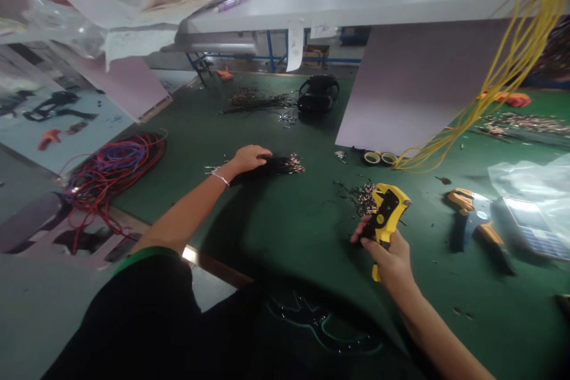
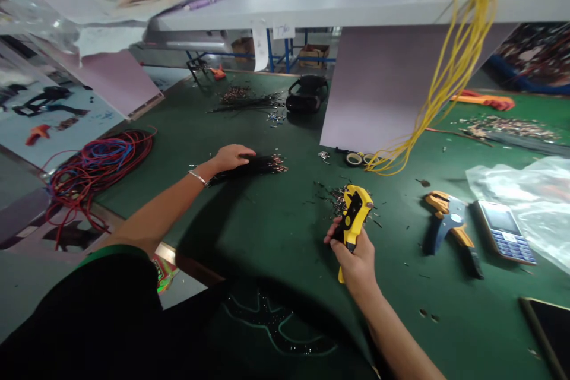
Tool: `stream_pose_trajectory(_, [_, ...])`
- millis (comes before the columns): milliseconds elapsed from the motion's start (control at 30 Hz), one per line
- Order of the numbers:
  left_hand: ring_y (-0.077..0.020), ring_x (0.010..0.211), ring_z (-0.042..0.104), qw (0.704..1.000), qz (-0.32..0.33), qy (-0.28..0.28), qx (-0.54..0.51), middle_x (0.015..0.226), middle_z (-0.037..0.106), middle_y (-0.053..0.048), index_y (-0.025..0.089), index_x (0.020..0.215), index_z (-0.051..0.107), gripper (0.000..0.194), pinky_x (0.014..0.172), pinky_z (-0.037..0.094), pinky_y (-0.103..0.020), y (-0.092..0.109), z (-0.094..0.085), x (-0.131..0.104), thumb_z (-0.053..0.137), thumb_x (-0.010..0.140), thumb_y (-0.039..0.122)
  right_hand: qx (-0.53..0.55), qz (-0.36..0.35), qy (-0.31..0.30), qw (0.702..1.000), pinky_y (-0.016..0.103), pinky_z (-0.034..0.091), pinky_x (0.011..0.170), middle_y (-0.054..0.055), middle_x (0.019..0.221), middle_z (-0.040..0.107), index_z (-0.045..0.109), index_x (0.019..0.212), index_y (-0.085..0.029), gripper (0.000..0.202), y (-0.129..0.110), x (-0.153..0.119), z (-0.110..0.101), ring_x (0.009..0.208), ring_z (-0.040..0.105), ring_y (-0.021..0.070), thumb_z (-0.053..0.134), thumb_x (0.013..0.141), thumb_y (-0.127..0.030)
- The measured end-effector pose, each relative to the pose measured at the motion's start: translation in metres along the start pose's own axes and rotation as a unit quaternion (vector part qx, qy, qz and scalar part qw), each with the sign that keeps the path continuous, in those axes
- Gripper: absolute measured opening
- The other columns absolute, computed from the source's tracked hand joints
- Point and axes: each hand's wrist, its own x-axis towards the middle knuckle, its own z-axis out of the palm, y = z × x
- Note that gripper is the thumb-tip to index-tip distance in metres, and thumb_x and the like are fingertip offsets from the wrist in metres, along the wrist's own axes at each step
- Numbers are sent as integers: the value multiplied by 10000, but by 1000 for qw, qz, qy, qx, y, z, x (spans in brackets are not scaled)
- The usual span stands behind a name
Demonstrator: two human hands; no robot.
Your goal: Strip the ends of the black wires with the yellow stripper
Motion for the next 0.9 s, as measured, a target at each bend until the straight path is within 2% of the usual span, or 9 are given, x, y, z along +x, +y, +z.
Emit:
stream_pose_trajectory(100, [-214,992,630,998,10,9,56,1115,719,-27,273,1161,683,431,892,453,-330,3,-10,-13,578,744,237,-2,-3,-4,1000,353,501,649,19,779,605,562,951,-193,297,0,0,0,642,603,181,630,664,-225])
stream_pose_trajectory(233, [-235,1036,590,993,40,-4,111,1030,732,-36,252,963,746,402,907,438,-358,6,-21,-51,520,678,81,-9,2,-1,1000,357,496,662,24,787,606,558,952,-197,297,-2,-1,1,652,605,188,627,664,-224])
stream_pose_trajectory(300, [-253,1030,574,990,56,-17,128,996,727,-56,235,909,753,399,843,453,-355,11,-21,-73,524,637,52,-15,4,3,1000,362,494,670,25,787,608,562,949,-197,300,-2,-1,1,655,605,191,630,658,-226])
stream_pose_trajectory(367, [-267,1035,550,980,102,-43,164,1013,711,-79,216,917,747,393,792,458,-356,16,-16,-91,517,649,43,-21,2,3,1000,368,494,680,25,788,608,568,953,-194,306,-1,-2,1,656,604,192,635,656,-230])
stream_pose_trajectory(467, [-261,959,554,971,116,-62,199,913,693,-119,188,891,737,326,760,460,-363,21,-7,-104,507,702,56,-29,-1,0,1000,374,496,690,28,798,609,572,963,-191,312,0,-3,1,664,603,192,639,662,-233])
stream_pose_trajectory(600, [-257,888,563,976,86,-59,193,789,682,-117,194,772,730,234,718,458,-362,19,-5,-104,516,742,105,-35,-11,2,999,370,500,678,27,791,605,572,957,-190,295,1,-4,1,656,603,189,629,670,-231])
stream_pose_trajectory(700, [-247,920,572,980,64,-32,186,847,706,-89,226,803,735,235,725,454,-341,13,-15,-97,516,772,147,-36,-17,3,999,366,502,664,27,782,607,574,955,-190,292,1,-4,1,646,603,189,631,672,-231])
stream_pose_trajectory(900, [-247,949,593,986,-12,39,163,879,732,-62,243,832,753,225,789,446,-338,-1,-32,-62,536,778,222,-39,-19,5,999,366,508,667,29,784,623,589,943,-194,287,2,-3,1,648,616,194,638,663,-224])
